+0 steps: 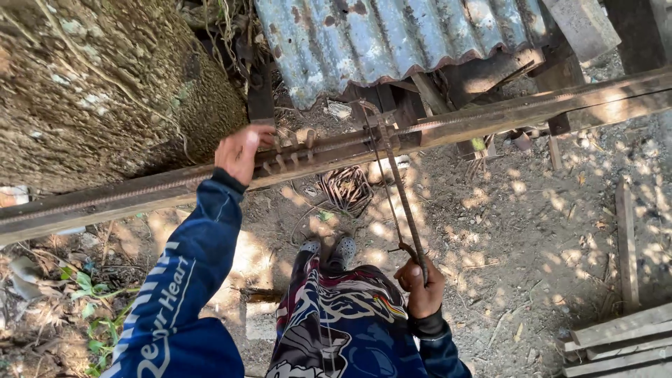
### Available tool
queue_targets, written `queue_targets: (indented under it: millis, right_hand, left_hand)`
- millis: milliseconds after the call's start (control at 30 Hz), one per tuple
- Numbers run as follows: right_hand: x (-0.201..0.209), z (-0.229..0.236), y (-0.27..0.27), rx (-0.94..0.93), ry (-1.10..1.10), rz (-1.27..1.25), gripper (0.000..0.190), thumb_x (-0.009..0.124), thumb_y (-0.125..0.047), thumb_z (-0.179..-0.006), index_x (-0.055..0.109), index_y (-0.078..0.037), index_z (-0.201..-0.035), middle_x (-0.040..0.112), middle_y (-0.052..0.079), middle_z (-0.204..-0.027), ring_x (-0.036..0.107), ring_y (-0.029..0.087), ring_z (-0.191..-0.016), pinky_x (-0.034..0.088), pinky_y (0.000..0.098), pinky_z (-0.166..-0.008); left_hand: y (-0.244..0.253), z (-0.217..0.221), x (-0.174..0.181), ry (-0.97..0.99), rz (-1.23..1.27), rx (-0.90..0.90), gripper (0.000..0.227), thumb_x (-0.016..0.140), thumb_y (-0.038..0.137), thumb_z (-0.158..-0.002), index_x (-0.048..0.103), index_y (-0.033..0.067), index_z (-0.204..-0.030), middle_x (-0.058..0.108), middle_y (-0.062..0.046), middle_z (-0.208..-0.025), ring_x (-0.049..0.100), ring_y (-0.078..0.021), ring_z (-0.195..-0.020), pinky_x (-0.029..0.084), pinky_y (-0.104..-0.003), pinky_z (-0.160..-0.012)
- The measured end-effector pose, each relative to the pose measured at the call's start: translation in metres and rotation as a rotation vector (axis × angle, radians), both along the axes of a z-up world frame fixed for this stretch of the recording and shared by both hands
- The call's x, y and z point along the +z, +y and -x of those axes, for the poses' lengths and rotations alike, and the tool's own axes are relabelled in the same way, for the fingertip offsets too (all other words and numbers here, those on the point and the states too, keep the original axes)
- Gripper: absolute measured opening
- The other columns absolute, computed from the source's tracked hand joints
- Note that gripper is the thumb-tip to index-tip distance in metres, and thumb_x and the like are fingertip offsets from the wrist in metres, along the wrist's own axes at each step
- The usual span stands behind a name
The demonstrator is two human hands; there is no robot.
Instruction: Cutting a piece of rebar with a handheld hacksaw.
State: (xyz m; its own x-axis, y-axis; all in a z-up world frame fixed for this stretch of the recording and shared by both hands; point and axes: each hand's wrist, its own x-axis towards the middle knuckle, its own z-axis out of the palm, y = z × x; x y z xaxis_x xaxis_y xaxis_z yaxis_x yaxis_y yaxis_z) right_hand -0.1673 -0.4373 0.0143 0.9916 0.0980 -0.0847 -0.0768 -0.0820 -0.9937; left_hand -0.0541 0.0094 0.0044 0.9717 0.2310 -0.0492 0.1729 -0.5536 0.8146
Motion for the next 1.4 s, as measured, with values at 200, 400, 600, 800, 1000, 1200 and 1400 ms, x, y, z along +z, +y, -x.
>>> queue_targets:
  millis: [200,400,600,800,1000,1200,1400]
  right_hand:
    - [0.007,0.011,0.009,0.095,-0.224,-0.052,0.059,0.040,-0.054,-0.115,0.051,-0.005,-0.085,0.046,0.003,-0.072,0.051,0.015,-0.061,0.057,0.0378,-0.073]
    - [0.006,0.018,0.011,0.042,-0.171,0.098,0.066,0.033,-0.060,-0.108,0.050,-0.005,-0.074,0.050,0.006,-0.061,0.046,0.015,-0.050,0.044,0.0322,-0.050]
    - [-0.019,0.005,0.001,-0.028,-0.118,0.047,0.068,0.037,-0.060,-0.109,0.043,-0.008,-0.064,0.043,0.004,-0.057,0.041,0.014,-0.047,0.038,0.0333,-0.046]
    - [-0.047,-0.071,0.045,-0.021,-0.112,-0.019,0.064,0.040,-0.053,-0.109,0.040,-0.007,-0.067,0.040,0.004,-0.058,0.037,0.014,-0.050,0.032,0.0326,-0.048]
    - [-0.021,-0.075,0.050,0.067,-0.197,0.050,0.062,0.038,-0.050,-0.112,0.044,-0.005,-0.068,0.044,0.005,-0.061,0.041,0.015,-0.052,0.042,0.0328,-0.052]
    - [0.004,0.009,-0.010,0.032,-0.059,0.137,0.065,0.035,-0.056,-0.105,0.051,-0.005,-0.067,0.048,0.005,-0.056,0.043,0.016,-0.048,0.039,0.0328,-0.047]
    - [-0.015,-0.022,0.006,-0.044,0.084,0.079,0.062,0.037,-0.059,-0.105,0.046,-0.009,-0.068,0.042,0.003,-0.056,0.040,0.016,-0.049,0.037,0.0351,-0.048]
  left_hand:
    - [-0.012,-0.012,0.014,0.171,-0.425,-0.382,0.086,0.061,0.072,-0.081,0.055,0.0143,-0.144,0.066,-0.019,-0.129,0.065,-0.0351,-0.117,0.055,-0.047,-0.092]
    - [-0.004,-0.025,0.004,0.456,-0.652,-0.586,0.086,0.066,0.078,-0.078,0.061,0.0068,-0.125,0.064,-0.016,-0.126,0.062,-0.0351,-0.118,0.052,-0.051,-0.098]
    - [-0.007,-0.034,0.018,0.501,-0.630,-0.628,0.086,0.067,0.073,-0.078,0.059,0.0070,-0.131,0.065,-0.017,-0.122,0.064,-0.0365,-0.113,0.052,-0.051,-0.098]
    - [0.006,-0.026,-0.022,0.067,-0.596,-0.597,0.084,0.071,0.070,-0.073,0.055,0.0099,-0.131,0.065,-0.019,-0.127,0.064,-0.0398,-0.113,0.051,-0.050,-0.090]
    - [-0.005,-0.025,0.014,0.444,-0.615,-0.614,0.075,0.068,0.065,-0.081,0.058,0.0127,-0.134,0.068,-0.017,-0.115,0.067,-0.0350,-0.108,0.052,-0.047,-0.099]
    - [-0.013,-0.033,0.030,0.528,-0.603,-0.605,0.087,0.065,0.060,-0.080,0.044,0.0188,-0.153,0.070,-0.016,-0.107,0.071,-0.0330,-0.095,0.058,-0.047,-0.088]
    - [-0.009,-0.034,0.026,0.476,-0.596,-0.623,0.089,0.066,0.060,-0.078,0.042,0.0175,-0.152,0.070,-0.017,-0.103,0.071,-0.0345,-0.087,0.059,-0.048,-0.082]
